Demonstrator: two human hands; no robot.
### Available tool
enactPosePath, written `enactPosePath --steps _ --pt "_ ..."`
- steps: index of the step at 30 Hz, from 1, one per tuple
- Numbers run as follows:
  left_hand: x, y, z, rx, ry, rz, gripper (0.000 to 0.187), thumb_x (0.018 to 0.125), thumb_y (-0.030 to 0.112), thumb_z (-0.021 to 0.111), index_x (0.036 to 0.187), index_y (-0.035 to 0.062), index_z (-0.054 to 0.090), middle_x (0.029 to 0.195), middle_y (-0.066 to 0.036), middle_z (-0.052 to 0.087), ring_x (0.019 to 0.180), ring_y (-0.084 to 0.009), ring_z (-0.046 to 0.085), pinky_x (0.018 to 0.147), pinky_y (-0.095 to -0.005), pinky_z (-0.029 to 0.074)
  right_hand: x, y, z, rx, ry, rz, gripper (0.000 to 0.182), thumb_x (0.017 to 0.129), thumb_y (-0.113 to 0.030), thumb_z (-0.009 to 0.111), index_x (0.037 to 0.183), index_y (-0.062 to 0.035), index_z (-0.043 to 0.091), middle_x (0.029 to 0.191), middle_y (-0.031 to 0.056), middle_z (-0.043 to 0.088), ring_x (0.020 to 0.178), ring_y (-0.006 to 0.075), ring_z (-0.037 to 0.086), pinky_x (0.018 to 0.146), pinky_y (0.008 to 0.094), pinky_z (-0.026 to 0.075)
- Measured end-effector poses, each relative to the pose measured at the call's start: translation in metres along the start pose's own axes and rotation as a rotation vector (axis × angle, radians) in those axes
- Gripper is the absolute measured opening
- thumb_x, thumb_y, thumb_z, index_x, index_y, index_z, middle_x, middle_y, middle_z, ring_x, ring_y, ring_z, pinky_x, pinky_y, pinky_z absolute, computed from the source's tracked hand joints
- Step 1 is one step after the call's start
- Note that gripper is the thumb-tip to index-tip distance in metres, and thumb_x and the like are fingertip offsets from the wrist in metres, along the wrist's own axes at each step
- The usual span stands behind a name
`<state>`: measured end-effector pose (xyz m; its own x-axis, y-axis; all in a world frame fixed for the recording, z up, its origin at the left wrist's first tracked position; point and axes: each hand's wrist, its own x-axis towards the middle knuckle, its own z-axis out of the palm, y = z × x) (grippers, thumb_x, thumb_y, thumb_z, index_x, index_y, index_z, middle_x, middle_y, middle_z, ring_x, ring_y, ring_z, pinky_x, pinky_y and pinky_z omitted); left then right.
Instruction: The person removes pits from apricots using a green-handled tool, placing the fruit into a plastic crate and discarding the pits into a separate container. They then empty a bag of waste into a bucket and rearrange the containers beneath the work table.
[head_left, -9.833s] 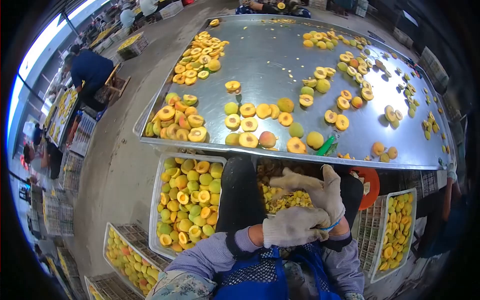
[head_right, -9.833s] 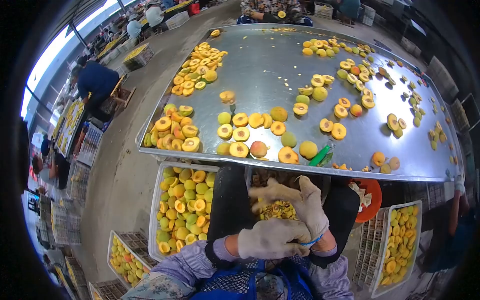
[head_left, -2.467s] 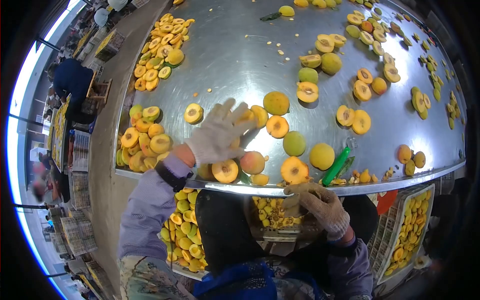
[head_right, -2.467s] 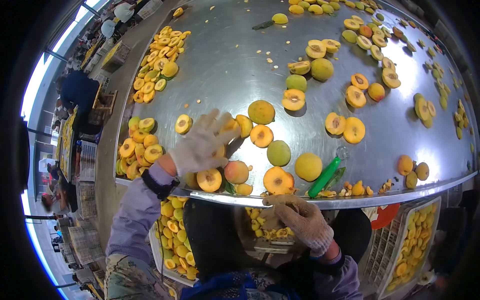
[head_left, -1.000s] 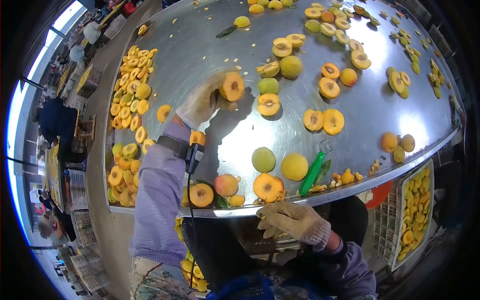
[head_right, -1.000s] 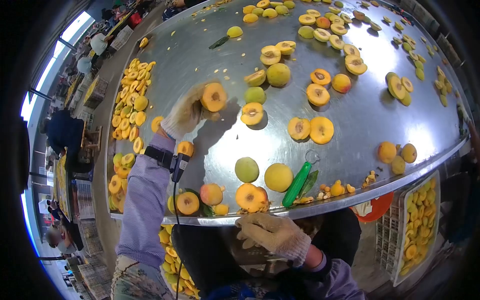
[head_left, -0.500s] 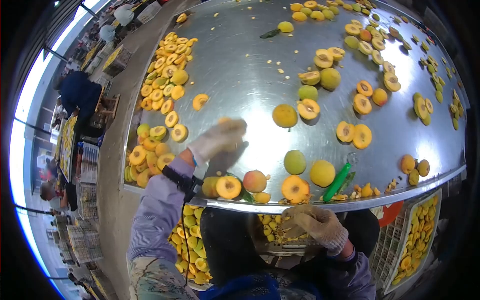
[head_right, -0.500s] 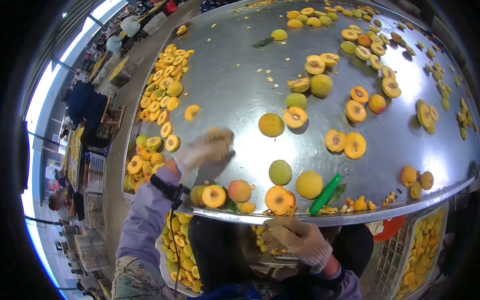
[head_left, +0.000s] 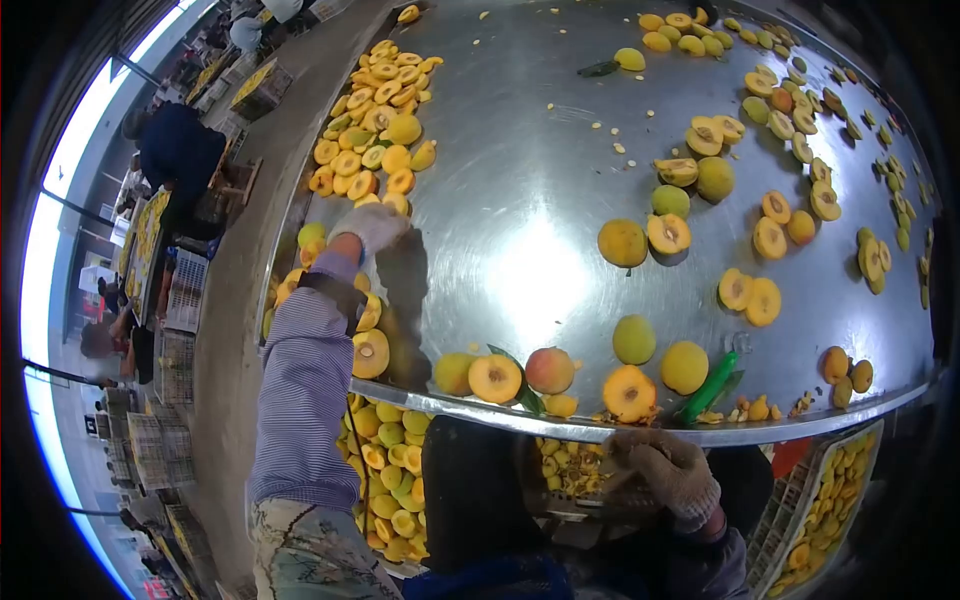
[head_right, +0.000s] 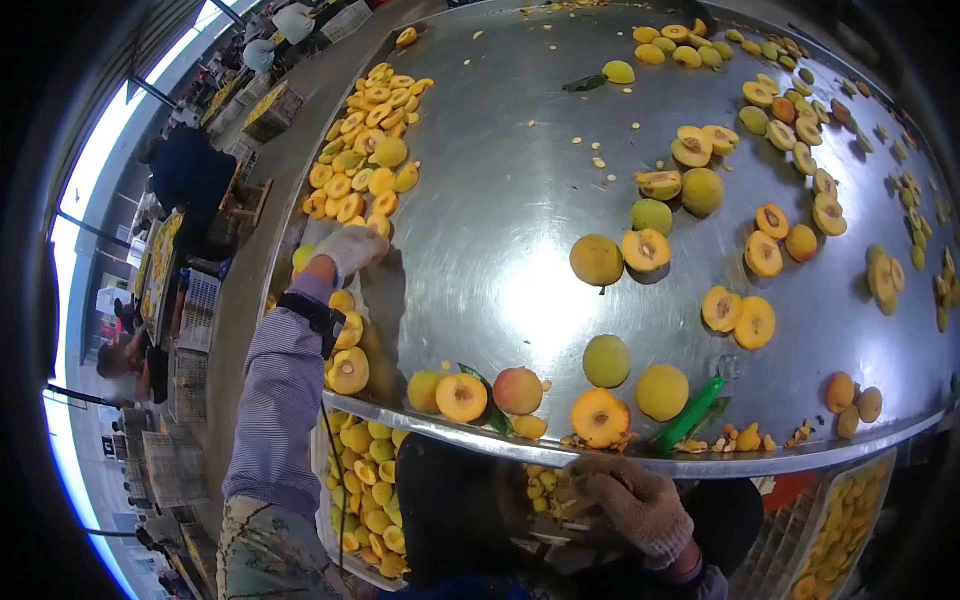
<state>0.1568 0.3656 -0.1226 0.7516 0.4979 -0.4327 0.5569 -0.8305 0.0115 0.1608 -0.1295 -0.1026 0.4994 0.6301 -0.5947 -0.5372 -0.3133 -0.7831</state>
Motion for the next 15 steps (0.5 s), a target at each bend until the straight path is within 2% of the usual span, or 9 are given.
enactPosePath --steps 1,2,4,6,8,10,11,13,15 --pt "-0.007 0.018 -0.01 -0.084 0.103 -0.147 0.046 0.086 0.04 0.056 0.116 0.0062 0.063 0.117 -0.019 0.066 0.112 -0.0332 0.061 0.093 -0.0403 0.048 0.001 0.002 -0.002 0.0 0.006 0.003 0.027 0.095 -0.012 0.059 0.117 0.0019 0.066 0.1 0.0102 0.072 0.089 0.0121 0.067 0.08 0.0247 0.053" --pt "-0.014 0.023 -0.013 -0.085 0.093 -0.141 0.046 0.086 0.04 0.056 0.116 0.0062 0.063 0.117 -0.019 0.066 0.112 -0.0332 0.061 0.093 -0.0403 0.048 0.004 0.008 -0.003 -0.111 0.019 -0.051 0.027 0.095 -0.012 0.059 0.117 0.001 0.066 0.099 0.0099 0.072 0.088 0.0117 0.067 0.079 0.0245 0.053" --pt "-0.029 0.032 -0.003 -0.04 0.354 -0.012 0.05 0.087 0.041 0.058 0.124 0.0074 0.059 0.123 -0.019 0.063 0.115 -0.0343 0.06 0.096 -0.0401 0.047 0.003 0.021 -0.007 -0.195 0.033 -0.093 0.026 0.095 -0.013 0.059 0.116 -0.001 0.067 0.096 0.0085 0.073 0.086 0.0106 0.067 0.079 0.0245 0.053" --pt "-0.046 0.031 0.008 -0.159 0.242 0.066 0.052 0.088 0.041 0.058 0.129 0.0087 0.058 0.125 -0.018 0.063 0.113 -0.034 0.061 0.097 -0.0407 0.048 0.002 0.01 -0.006 -0.124 -0.007 -0.033 0.026 0.095 -0.014 0.058 0.115 -0.0008 0.068 0.095 0.0074 0.073 0.088 0.0112 0.067 0.081 0.0253 0.053" --pt "-0.079 0.042 0.014 -0.439 -0.065 0.225 0.059 0.087 0.037 0.061 0.133 -0.0005 0.055 0.122 -0.022 0.064 0.112 -0.0342 0.062 0.099 -0.0365 0.047 0.002 0.01 -0.007 -0.034 -0.035 -0.008 0.025 0.095 -0.014 0.058 0.114 -0.0007 0.068 0.097 0.0073 0.072 0.089 0.0117 0.066 0.084 0.0257 0.052" --pt "-0.122 0.075 0.017 -0.673 -0.285 0.35 0.059 0.087 0.035 0.063 0.134 0.0 0.055 0.126 -0.022 0.061 0.118 -0.0354 0.058 0.103 -0.0388 0.044 0.003 0.015 -0.009 -0.124 -0.033 -0.08 0.025 0.096 -0.015 0.058 0.114 -0.0006 0.068 0.1 0.0088 0.071 0.092 0.0123 0.066 0.085 0.0262 0.052" --pt "-0.132 0.082 0.028 -0.671 -0.289 0.349 0.059 0.087 0.035 0.063 0.134 0.0 0.055 0.126 -0.022 0.061 0.118 -0.0354 0.058 0.103 -0.0388 0.044 0.002 0.011 -0.007 -0.082 -0.031 -0.022 0.027 0.095 -0.016 0.059 0.115 -0.0004 0.067 0.102 0.0097 0.071 0.093 0.0125 0.065 0.085 0.0265 0.052" --pt "-0.142 0.092 0.05 -0.265 -0.032 0.748 0.059 0.085 0.034 0.065 0.134 0.0017 0.055 0.129 -0.021 0.059 0.122 -0.0355 0.054 0.106 -0.0412 0.04 0.003 0.012 -0.008 -0.093 -0.024 -0.031 0.027 0.095 -0.017 0.06 0.115 -0.0005 0.067 0.101 0.0096 0.071 0.093 0.0128 0.065 0.085 0.0266 0.052" --pt "-0.158 0.115 0.047 -0.208 -0.13 0.578 0.06 0.084 0.035 0.067 0.133 0.0018 0.055 0.127 -0.021 0.059 0.122 -0.0355 0.053 0.107 -0.0417 0.039 0.002 0.015 -0.009 -0.127 -0.004 -0.059 0.028 0.095 -0.018 0.061 0.115 0.0002 0.067 0.1 0.0091 0.071 0.092 0.0124 0.065 0.082 0.0257 0.053"
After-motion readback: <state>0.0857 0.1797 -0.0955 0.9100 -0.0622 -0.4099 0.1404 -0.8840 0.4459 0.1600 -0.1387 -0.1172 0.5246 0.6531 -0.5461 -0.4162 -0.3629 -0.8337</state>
